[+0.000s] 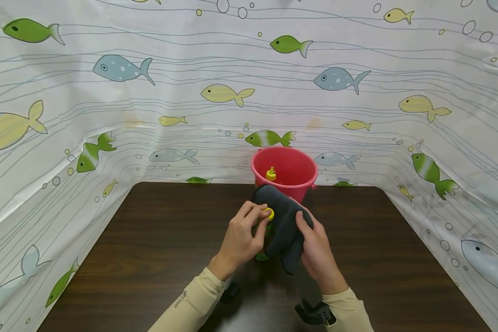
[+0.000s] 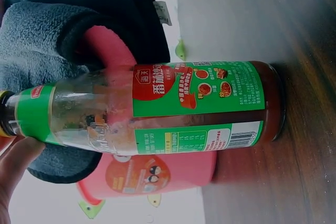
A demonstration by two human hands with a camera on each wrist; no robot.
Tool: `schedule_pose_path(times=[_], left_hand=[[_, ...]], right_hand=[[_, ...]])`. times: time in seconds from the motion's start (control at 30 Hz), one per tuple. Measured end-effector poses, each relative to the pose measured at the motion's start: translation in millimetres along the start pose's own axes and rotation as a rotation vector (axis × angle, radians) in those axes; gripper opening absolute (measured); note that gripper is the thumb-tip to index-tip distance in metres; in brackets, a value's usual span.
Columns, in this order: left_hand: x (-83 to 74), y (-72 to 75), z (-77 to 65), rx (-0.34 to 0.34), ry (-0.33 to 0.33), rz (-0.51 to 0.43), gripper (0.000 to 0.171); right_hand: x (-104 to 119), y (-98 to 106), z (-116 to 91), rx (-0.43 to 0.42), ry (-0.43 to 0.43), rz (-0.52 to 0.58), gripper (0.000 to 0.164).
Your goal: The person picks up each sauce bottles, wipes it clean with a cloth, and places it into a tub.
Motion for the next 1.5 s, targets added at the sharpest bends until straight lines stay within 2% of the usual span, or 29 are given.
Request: schedule_pose_path(times=[0.5,0.7,1.03,1.3,1.5], left_hand=[[-2.3,0.8,0.9,-0.002,-0.008,0.001,0.012],[-0.8,0.1,0.5,0.009,0.004,0.006,0.011],[-1.8,1.9,0.4,-0.009,-0.007,0.006,0.014],[-2.3,2.2,0.0,-0.019,-0.016,0.015,0.013],[-1.7,2.2,0.7,-0.019,-0.017,0.024,0.013]], right_hand=[[-5,-10,1,0.071,-0.015,-0.004,0.055],[-6,-15,3,0.072,-0.019,-0.009,0.054],[-9,-21,8,0.04,-0.015,-0.104,0.051],[-23,-25,18,0.059,-0.031,-0.155,0.051],[-33,-25,20,0.027,-0.034,-0.209,0.05]])
Point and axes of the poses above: each hand's wrist, its own z-axis towards the middle knuckle, its own y-axis out of the back of the hand, x = y × z, the point moved 9 cm from there along z, towards the middle knuckle, and after that the axes turned 9 degrees about -y, right-handed, at the moved point
